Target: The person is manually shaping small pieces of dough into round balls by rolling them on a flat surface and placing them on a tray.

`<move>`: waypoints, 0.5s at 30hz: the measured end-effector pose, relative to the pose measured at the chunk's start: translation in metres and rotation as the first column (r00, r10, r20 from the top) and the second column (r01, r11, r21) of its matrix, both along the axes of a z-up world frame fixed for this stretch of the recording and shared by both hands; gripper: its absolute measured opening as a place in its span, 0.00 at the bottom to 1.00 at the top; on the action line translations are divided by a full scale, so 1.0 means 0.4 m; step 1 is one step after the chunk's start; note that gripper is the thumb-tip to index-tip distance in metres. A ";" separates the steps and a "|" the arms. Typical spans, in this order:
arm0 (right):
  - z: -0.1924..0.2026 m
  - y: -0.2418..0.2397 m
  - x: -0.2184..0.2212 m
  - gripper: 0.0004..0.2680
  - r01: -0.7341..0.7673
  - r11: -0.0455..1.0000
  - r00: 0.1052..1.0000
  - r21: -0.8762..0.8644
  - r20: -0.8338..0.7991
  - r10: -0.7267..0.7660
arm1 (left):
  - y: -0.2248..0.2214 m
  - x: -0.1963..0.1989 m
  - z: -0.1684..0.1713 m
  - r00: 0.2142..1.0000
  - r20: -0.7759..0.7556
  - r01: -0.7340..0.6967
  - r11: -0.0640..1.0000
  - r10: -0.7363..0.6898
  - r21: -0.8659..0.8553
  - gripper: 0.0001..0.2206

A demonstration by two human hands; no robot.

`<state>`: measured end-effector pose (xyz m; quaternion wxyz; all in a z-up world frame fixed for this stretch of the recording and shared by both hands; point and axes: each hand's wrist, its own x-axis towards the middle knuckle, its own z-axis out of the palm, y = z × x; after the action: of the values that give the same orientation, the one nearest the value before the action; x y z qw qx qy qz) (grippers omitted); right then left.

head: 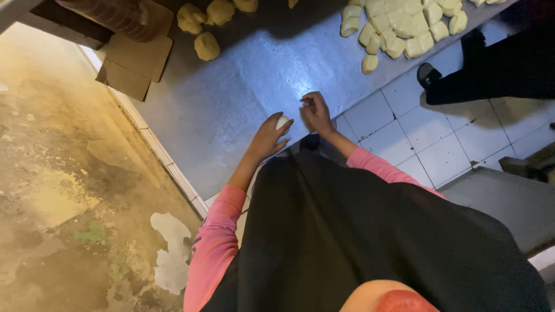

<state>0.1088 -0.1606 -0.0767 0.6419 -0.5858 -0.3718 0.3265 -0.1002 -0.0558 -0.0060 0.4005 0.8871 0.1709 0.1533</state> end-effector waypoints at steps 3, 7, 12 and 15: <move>0.034 -0.026 0.148 0.06 0.158 0.982 0.969 -0.105 0.209 -0.134 | -0.004 0.022 -0.062 0.982 -0.142 0.159 0.948 -0.123 0.276 0.28; 0.118 -0.040 0.295 0.04 0.257 0.955 0.870 -0.145 0.466 -0.163 | 0.002 0.059 -0.034 0.934 -0.342 0.206 0.941 -0.107 0.269 0.27; 0.175 -0.050 0.398 0.09 0.373 0.916 0.561 -0.146 0.822 -0.098 | 0.137 0.135 0.067 0.896 -0.416 0.112 0.986 -0.154 -0.123 0.23; 0.110 -0.054 0.433 0.19 0.427 0.870 0.380 -0.246 0.922 0.075 | 0.266 0.168 0.272 0.935 -0.290 0.070 0.910 -0.202 -0.408 0.23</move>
<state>0.2818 -0.1823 -0.0327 0.2109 -0.8342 -0.5075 -0.0445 -0.0332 0.0506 0.1028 0.5454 0.8120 0.1987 -0.0613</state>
